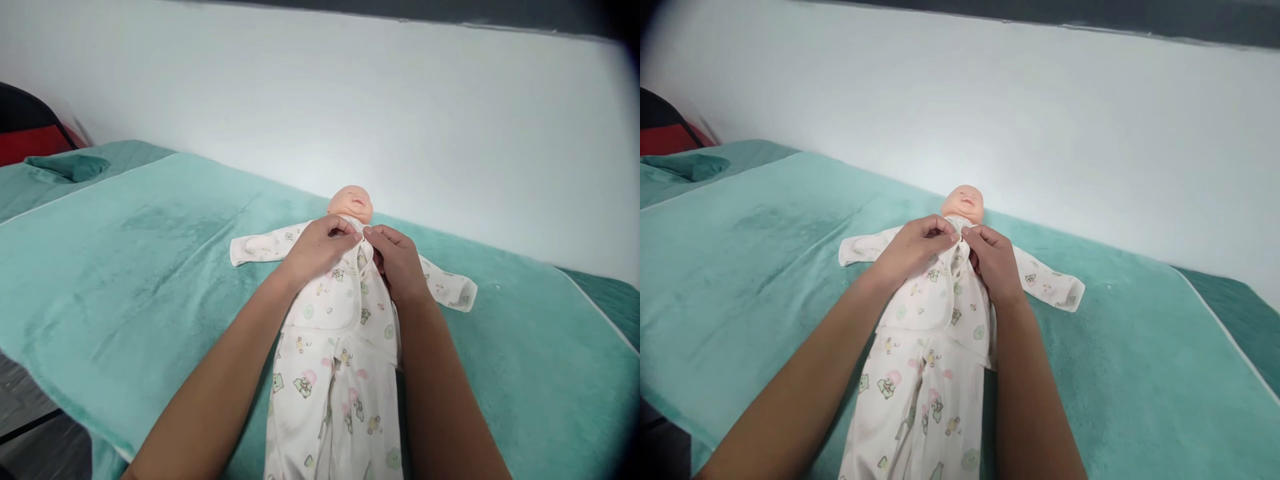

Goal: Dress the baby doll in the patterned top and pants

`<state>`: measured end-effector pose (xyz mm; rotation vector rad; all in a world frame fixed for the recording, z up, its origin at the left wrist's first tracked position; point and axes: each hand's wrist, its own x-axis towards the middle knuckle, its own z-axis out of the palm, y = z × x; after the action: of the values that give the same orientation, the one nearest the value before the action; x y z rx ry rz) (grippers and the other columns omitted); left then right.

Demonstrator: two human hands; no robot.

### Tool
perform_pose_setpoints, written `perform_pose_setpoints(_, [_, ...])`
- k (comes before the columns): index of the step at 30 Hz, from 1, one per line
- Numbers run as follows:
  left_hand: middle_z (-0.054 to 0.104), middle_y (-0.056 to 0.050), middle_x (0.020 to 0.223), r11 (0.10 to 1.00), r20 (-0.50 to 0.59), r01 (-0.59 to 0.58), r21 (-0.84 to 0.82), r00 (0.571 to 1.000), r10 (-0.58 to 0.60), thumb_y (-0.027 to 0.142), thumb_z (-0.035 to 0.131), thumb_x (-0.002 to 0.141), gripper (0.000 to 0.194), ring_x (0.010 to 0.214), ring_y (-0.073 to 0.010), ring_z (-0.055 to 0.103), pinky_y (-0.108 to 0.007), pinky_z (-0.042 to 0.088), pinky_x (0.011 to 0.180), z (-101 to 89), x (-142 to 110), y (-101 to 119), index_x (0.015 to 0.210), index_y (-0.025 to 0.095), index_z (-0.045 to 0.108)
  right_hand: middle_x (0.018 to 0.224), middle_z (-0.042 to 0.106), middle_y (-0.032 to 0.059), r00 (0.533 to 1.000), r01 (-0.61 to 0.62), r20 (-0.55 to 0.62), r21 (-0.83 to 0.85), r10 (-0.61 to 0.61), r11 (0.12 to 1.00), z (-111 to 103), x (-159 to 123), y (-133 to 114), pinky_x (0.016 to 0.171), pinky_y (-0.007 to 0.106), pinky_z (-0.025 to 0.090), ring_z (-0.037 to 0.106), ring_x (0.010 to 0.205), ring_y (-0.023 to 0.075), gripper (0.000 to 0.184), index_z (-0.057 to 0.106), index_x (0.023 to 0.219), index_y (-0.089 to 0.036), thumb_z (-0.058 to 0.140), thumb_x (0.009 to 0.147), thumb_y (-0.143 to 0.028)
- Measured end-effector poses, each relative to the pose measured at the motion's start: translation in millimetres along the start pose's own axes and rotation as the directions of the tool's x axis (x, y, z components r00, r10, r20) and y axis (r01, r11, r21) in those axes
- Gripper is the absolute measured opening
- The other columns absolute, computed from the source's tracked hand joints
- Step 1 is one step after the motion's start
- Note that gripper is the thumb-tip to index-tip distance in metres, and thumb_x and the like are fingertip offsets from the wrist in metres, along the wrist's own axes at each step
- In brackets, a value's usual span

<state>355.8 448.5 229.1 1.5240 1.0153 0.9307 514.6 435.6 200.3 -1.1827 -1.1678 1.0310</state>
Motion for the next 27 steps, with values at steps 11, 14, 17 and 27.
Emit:
perform_pose_setpoints(11, [0.054, -0.002, 0.089, 0.993, 0.012, -0.102, 0.057, 0.995, 0.101, 0.038, 0.058, 0.087, 0.021, 0.054, -0.0069, 0.041, -0.023, 0.032, 0.044, -0.1, 3.9, -7.0, 0.077, 0.019, 0.055, 0.051, 0.038, -0.0060, 1.000, 0.026, -0.006, 0.015, -0.026, 1.000, -0.2, 1.3, 1.3, 0.046, 0.026, 0.022, 0.028, 0.047, 0.0079, 0.039, 0.047, 0.059, -0.020, 0.067, 0.083, -0.043])
perform_pose_setpoints(14, [0.055, -0.003, 0.094, 0.983, 0.019, -0.158, 0.093, 0.987, 0.157, 0.036, 0.054, 0.089, 0.023, 0.064, -0.0092, 0.047, -0.024, 0.037, 0.051, -0.9, 5.6, -9.3, 0.074, 0.018, 0.055, 0.050, 0.038, -0.0056, 0.999, 0.044, -0.005, 0.010, -0.044, 0.999, -0.8, 2.2, 2.2, 0.045, 0.025, 0.023, 0.030, 0.046, 0.0078, 0.041, 0.045, 0.057, -0.019, 0.066, 0.085, -0.042])
perform_pose_setpoints(17, [0.054, -0.003, 0.095, 0.976, 0.030, -0.185, 0.112, 0.983, 0.182, 0.034, 0.052, 0.091, 0.025, 0.072, -0.0116, 0.051, -0.024, 0.040, 0.057, -1.6, 7.1, -10.9, 0.072, 0.018, 0.054, 0.048, 0.038, -0.0057, 0.999, 0.051, -0.003, 0.036, -0.051, 0.998, -2.0, 3.6, 3.3, 0.044, 0.024, 0.024, 0.030, 0.045, 0.0074, 0.042, 0.046, 0.056, -0.019, 0.067, 0.085, -0.041])
perform_pose_setpoints(27, [0.058, -0.004, 0.098, 0.950, 0.038, -0.212, 0.231, 0.977, 0.209, 0.036, 0.046, 0.095, 0.034, 0.089, -0.0158, 0.057, -0.029, 0.044, 0.077, -2.6, 9.2, -9.9, 0.067, 0.017, 0.051, 0.068, 0.049, -0.0063, 0.973, -0.026, 0.231, 0.023, 0.020, 0.999, -20.0, 5.9, 2.0, 0.047, 0.019, 0.031, 0.039, 0.053, 0.0053, 0.027, 0.065, 0.095, -0.022, 0.078, 0.076, -0.036])
